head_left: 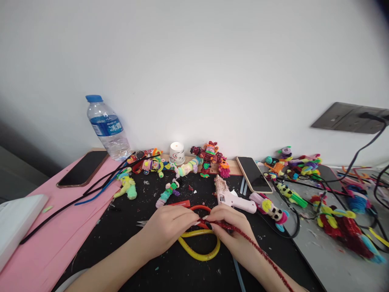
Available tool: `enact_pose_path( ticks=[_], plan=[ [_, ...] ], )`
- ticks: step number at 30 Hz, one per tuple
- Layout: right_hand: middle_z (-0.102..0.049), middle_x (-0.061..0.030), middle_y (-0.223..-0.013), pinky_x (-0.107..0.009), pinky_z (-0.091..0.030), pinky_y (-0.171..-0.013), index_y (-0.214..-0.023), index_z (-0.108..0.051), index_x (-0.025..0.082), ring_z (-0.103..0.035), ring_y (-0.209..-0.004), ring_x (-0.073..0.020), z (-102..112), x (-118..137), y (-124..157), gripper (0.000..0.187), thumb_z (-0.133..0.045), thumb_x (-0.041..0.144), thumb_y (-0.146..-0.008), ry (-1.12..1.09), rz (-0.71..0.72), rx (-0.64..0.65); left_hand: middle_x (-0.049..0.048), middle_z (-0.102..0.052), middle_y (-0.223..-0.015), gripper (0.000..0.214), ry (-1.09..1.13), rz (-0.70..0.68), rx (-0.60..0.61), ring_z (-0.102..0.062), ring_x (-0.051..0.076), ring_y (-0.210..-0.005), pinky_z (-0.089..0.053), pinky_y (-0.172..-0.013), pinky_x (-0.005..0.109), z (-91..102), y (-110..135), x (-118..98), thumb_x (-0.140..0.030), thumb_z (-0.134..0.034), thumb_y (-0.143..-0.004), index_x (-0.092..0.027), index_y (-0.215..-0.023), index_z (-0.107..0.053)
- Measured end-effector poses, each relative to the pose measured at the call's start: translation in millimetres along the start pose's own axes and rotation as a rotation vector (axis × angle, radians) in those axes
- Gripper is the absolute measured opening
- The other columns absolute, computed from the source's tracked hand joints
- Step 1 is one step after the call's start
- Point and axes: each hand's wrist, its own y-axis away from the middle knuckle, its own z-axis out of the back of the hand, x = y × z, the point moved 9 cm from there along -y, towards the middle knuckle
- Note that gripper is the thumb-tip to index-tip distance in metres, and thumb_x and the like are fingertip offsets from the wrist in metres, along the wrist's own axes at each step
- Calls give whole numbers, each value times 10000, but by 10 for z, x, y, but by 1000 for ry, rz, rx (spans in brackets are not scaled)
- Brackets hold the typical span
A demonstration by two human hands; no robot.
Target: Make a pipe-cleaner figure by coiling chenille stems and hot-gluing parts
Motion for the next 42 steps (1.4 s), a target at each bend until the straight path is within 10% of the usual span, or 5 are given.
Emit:
enact_pose_path(
  ticks=[42],
  plan=[
    [-685, -37, -782, -279, -513, -685, -771, -697, 207, -648, -741, -169, -17, -104, 6, 125, -613, 116, -791, -57, -126, 8, 63, -714, -843, 196, 38, 3, 15, -674, 141, -759, -547, -723, 240, -17, 2, -10, -134, -435, -915, -141, -957, -627]
  ],
)
